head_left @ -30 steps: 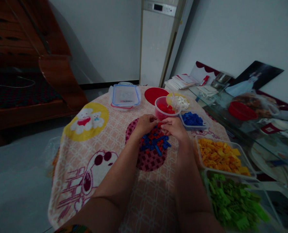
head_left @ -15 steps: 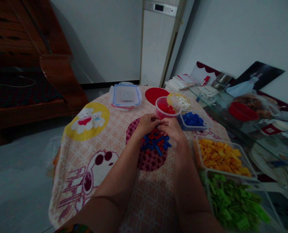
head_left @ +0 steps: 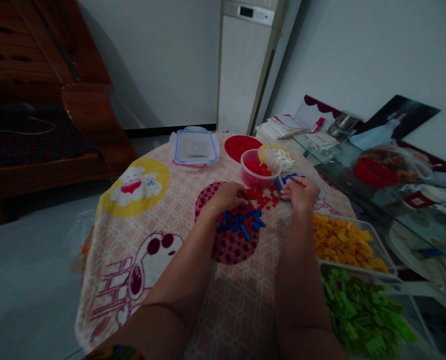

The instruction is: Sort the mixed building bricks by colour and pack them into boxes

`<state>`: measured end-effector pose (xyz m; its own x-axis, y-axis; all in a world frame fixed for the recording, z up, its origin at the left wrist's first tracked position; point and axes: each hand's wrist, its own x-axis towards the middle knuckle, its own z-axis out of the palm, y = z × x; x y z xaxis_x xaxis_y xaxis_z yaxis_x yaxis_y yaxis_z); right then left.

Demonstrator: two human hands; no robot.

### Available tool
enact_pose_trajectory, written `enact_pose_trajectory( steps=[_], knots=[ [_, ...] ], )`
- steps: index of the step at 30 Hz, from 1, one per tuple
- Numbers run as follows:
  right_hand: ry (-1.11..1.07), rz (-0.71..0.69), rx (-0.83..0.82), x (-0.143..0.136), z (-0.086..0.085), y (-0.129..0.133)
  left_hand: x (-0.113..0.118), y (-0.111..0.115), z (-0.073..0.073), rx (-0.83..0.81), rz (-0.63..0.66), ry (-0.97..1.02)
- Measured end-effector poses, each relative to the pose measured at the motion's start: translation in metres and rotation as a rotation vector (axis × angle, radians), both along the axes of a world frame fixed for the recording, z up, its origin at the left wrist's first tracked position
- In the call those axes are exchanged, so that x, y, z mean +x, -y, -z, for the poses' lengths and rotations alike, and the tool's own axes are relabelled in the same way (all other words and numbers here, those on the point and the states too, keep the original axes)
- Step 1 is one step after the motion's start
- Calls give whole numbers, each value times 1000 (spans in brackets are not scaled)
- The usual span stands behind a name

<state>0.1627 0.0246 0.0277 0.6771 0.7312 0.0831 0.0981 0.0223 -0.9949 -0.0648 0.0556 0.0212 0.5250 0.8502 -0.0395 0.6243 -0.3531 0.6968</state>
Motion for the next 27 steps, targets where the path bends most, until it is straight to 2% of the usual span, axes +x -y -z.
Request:
enact_pose_trajectory(
  steps=[4, 7, 12, 16, 23, 27],
  knots=[
    [-14, 231, 71, 14, 3, 1, 3, 3, -4, 22, 52, -77],
    [12, 267, 76, 17, 4, 2, 6, 6, -6, 44, 82, -125],
    [90, 191, 87, 13, 9, -1, 11, 9, -8, 61, 112, -206],
    [112, 142, 80, 10, 11, -3, 12, 10, -8, 52, 122, -195],
    [67, 84, 59, 4, 5, -3, 7, 4, -3, 105, 67, -56],
    [78, -90, -15, -10, -3, 0, 6, 1, 0, 110, -3, 61]
  ],
)
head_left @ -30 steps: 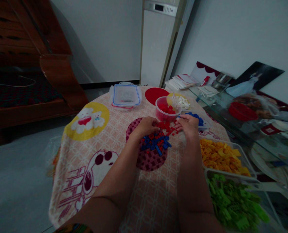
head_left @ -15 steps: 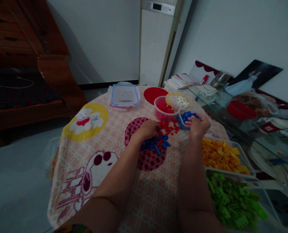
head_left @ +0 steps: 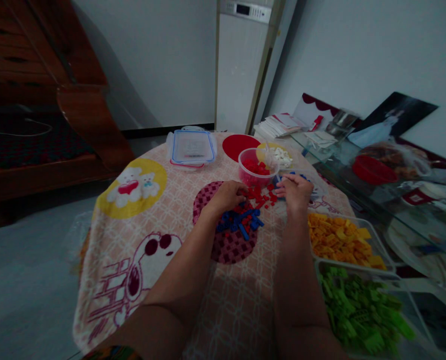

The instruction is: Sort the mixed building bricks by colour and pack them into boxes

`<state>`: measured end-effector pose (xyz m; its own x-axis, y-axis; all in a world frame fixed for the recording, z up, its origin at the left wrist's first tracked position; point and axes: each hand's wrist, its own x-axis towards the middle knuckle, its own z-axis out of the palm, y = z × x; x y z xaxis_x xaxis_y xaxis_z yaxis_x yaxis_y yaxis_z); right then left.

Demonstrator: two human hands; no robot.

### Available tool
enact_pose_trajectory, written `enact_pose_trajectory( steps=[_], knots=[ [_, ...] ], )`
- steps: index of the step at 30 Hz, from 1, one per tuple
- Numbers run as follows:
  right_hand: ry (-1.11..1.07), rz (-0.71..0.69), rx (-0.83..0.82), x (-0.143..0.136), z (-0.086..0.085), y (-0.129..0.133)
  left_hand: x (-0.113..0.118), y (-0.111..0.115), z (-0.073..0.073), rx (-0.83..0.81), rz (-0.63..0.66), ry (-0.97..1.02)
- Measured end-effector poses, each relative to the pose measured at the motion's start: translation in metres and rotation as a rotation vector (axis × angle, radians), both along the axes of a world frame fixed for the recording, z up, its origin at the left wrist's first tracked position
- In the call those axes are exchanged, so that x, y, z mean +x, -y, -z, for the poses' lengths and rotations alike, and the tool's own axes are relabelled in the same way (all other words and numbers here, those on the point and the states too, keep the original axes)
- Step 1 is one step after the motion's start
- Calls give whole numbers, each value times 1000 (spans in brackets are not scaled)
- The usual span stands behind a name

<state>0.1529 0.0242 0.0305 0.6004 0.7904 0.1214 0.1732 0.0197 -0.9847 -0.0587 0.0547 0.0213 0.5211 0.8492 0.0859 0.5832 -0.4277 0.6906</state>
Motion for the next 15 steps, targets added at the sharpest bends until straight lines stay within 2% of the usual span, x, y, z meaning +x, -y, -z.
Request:
enact_pose_trajectory(
  steps=[5, 8, 11, 15],
  knots=[
    [63, -379, -183, -23, -8, 8, 1, -3, 1, 12, -144, 119],
    [86, -543, -276, -35, -11, 11, 2, -4, 2, -8, -197, 180],
    [84, -629, -297, -45, -12, 12, 2, -5, 2, -30, -202, 209],
    [112, -639, -288, -50, -10, 12, 3, -3, -1, -47, -197, 215]
  ],
)
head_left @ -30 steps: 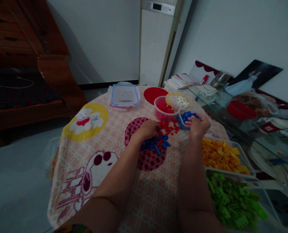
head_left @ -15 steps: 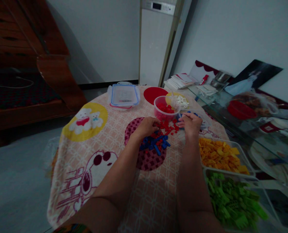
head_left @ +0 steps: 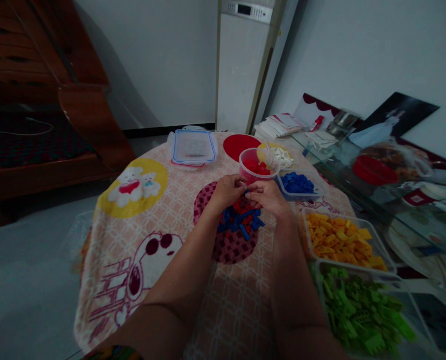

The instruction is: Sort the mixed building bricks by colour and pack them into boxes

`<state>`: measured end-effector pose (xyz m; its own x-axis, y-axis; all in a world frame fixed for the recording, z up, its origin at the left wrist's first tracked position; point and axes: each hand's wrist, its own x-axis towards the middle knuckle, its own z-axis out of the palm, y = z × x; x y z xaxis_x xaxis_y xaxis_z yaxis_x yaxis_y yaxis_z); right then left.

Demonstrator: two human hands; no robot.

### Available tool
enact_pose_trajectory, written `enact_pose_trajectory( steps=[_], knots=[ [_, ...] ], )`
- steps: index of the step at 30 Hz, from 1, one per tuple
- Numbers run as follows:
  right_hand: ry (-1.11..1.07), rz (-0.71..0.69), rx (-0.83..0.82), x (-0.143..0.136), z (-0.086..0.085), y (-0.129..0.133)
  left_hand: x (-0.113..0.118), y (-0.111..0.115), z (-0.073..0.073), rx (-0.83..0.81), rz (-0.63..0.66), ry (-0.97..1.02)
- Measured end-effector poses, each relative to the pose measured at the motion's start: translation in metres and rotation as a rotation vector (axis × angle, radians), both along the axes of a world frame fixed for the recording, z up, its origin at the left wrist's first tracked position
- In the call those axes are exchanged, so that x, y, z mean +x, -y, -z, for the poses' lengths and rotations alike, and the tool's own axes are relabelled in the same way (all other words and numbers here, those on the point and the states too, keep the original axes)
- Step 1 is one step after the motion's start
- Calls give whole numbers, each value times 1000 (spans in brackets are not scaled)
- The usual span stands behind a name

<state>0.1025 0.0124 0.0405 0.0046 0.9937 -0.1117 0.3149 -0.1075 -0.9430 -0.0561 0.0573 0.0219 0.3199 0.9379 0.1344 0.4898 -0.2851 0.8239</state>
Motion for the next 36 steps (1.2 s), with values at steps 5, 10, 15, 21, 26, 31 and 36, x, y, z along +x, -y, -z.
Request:
enact_pose_trajectory(
  steps=[5, 10, 15, 21, 26, 31, 36],
  knots=[
    [21, 7, 13, -2, -1, 0, 2, 3, -3, 21, 2, -12],
    [-20, 134, 33, 8, -2, -1, 6, 2, 1, 74, 29, -33],
    [-79, 441, 171, 37, 6, -8, 14, 6, 4, 68, 174, -63],
    [-97, 841, 336, 67, 16, -12, 26, 15, 6, 17, 402, -160],
    [-69, 903, 394, 74, 20, -11, 34, 22, 7, 103, 434, -320],
    [-76, 879, 377, 71, 19, -13, 39, 25, 10, 120, 410, -415],
    [-110, 769, 330, 64, 16, -13, 40, 25, 10, 114, 396, -411]
  ],
)
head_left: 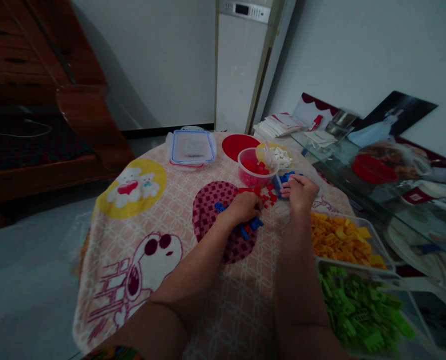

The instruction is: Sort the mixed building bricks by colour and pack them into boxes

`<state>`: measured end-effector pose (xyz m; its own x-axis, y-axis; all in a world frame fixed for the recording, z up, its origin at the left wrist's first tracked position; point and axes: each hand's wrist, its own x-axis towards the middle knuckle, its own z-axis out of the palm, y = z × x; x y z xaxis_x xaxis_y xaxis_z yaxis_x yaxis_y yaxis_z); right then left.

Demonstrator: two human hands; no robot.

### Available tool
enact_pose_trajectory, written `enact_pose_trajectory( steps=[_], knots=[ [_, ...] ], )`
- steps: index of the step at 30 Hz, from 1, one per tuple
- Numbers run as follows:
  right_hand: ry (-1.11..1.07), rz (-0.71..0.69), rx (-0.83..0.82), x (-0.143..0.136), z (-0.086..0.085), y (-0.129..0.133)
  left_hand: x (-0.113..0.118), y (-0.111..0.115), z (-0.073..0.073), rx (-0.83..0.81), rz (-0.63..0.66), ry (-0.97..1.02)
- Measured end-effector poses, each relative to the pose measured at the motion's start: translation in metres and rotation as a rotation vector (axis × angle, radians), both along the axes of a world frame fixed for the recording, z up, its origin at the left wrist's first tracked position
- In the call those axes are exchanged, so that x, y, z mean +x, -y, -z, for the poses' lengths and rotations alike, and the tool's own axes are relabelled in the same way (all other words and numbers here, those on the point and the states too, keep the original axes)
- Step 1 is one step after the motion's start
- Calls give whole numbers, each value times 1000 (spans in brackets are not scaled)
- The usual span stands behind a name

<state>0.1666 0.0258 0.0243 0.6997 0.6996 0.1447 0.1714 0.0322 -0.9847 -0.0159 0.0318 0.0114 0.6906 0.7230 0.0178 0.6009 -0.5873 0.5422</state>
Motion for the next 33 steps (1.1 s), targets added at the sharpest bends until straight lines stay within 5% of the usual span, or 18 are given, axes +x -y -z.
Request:
enact_pose_trajectory(
  steps=[19, 33],
  knots=[
    [34, -220, -84, -14, -2, 2, -3, -1, -5, 26, -57, 8],
    [57, -266, -130, -15, -2, 3, -1, -1, 1, 48, 30, 13]
  ],
)
